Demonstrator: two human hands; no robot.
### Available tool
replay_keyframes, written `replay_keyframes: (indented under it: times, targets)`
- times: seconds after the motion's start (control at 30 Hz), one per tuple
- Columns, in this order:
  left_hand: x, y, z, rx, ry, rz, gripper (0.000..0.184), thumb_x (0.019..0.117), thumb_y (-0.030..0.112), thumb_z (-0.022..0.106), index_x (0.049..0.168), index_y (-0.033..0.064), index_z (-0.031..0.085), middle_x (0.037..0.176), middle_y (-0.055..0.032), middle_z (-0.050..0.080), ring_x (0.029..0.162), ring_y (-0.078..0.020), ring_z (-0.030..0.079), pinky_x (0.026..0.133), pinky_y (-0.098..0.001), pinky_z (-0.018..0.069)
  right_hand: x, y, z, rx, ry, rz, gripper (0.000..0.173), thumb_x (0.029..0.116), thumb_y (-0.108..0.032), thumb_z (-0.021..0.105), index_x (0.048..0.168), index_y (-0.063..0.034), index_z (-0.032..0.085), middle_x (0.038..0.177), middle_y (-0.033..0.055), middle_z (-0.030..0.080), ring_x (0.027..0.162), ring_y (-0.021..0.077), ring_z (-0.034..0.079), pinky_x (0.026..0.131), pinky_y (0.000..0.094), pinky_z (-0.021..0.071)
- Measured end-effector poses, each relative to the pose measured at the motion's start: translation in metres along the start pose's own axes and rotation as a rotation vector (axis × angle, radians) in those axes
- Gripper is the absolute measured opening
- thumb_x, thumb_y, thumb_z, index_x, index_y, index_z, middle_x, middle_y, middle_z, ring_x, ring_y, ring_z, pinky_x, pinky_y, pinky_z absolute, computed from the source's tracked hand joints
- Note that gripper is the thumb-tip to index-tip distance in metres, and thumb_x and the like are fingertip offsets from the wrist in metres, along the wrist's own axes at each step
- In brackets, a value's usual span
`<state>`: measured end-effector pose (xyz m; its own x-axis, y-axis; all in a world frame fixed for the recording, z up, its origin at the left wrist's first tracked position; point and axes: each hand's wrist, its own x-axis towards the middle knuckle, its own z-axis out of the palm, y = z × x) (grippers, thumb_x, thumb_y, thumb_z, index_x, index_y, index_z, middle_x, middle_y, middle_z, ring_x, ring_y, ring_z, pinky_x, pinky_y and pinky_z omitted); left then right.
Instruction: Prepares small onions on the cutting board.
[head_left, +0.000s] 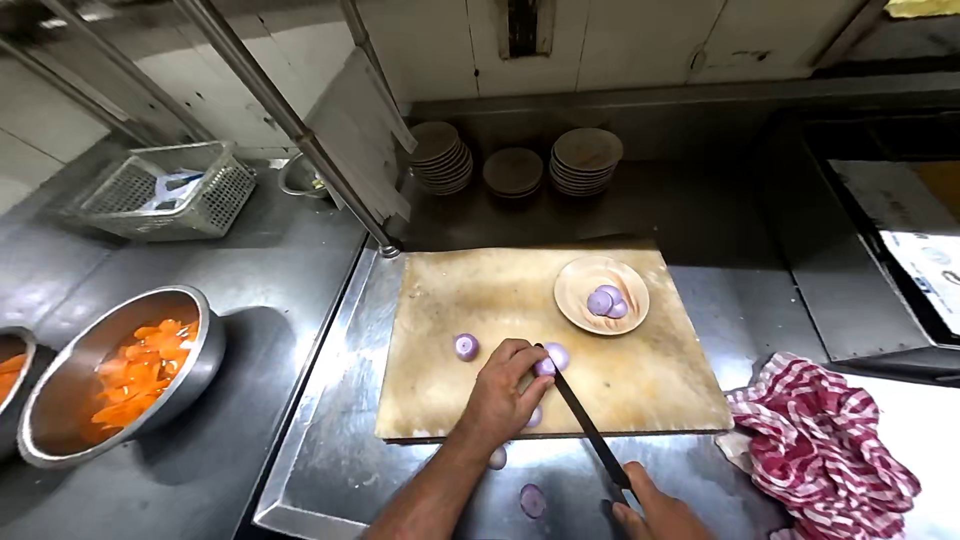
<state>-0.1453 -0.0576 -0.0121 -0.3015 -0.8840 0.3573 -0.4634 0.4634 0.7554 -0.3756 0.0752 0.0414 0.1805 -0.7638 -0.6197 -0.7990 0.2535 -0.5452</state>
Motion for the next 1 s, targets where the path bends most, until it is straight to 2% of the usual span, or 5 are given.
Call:
replay_keyframes:
  times: [0.13, 0.27, 0.63, 0.87, 1.0]
  targets:
    - [-0.002, 0.0, -0.002, -0.007, 0.009, 0.013, 0.025, 0.0963, 0.025, 0.07, 0.114, 0.0083, 0.076, 0.113, -0.007, 0.069, 0.104, -0.0127, 0.067, 0.092, -0.0304, 0.058, -0.004, 0.006, -0.005, 0.107, 0.053, -0.094, 0.04, 0.1055, -0.027, 0.051, 0.134, 0.0003, 0.05, 0.081, 0.0224, 0.067, 0.07, 0.0408, 0.068, 0.067, 0.0589, 0.0547]
    - [-0.003, 0.0, -0.001, -0.027, 0.047, 0.038, 0.021, 0.0947, 0.022, 0.072, 0.11, 0.0086, 0.078, 0.111, -0.0056, 0.07, 0.102, -0.0102, 0.067, 0.091, -0.0275, 0.0585, -0.012, 0.0, -0.009, 0.094, 0.092, -0.131, 0.038, 0.1058, -0.026, 0.051, 0.133, 0.0004, 0.051, 0.08, 0.0211, 0.067, 0.069, 0.0395, 0.068, 0.065, 0.0578, 0.0552]
    - [-0.004, 0.0, 0.001, -0.043, 0.083, 0.019, 0.019, 0.0929, 0.02, 0.074, 0.107, 0.0084, 0.079, 0.109, -0.005, 0.071, 0.101, -0.009, 0.068, 0.089, -0.0259, 0.0588, -0.014, -0.017, -0.013, -0.005, 0.035, -0.064, 0.039, 0.1068, -0.025, 0.049, 0.133, 0.0034, 0.049, 0.086, 0.0252, 0.068, 0.078, 0.0445, 0.069, 0.071, 0.06, 0.0546]
    - [-0.002, 0.0, 0.002, -0.021, 0.1, 0.015, 0.019, 0.0926, 0.02, 0.074, 0.107, 0.0076, 0.079, 0.109, -0.005, 0.072, 0.101, -0.0092, 0.069, 0.09, -0.0257, 0.0591, 0.033, -0.051, -0.021, -0.129, -0.004, 0.004, 0.038, 0.1082, -0.026, 0.047, 0.139, -0.003, 0.045, 0.094, 0.0216, 0.069, 0.09, 0.0413, 0.071, 0.08, 0.0546, 0.0555]
    - [-0.002, 0.0, 0.001, -0.034, 0.099, -0.009, 0.021, 0.0928, 0.022, 0.075, 0.109, 0.0084, 0.079, 0.109, -0.0047, 0.072, 0.102, -0.0102, 0.069, 0.091, -0.0284, 0.0591, 0.013, -0.027, -0.002, -0.096, 0.008, 0.038, 0.039, 0.107, -0.024, 0.048, 0.135, 0.003, 0.049, 0.094, 0.0284, 0.069, 0.089, 0.0487, 0.07, 0.078, 0.0621, 0.0549]
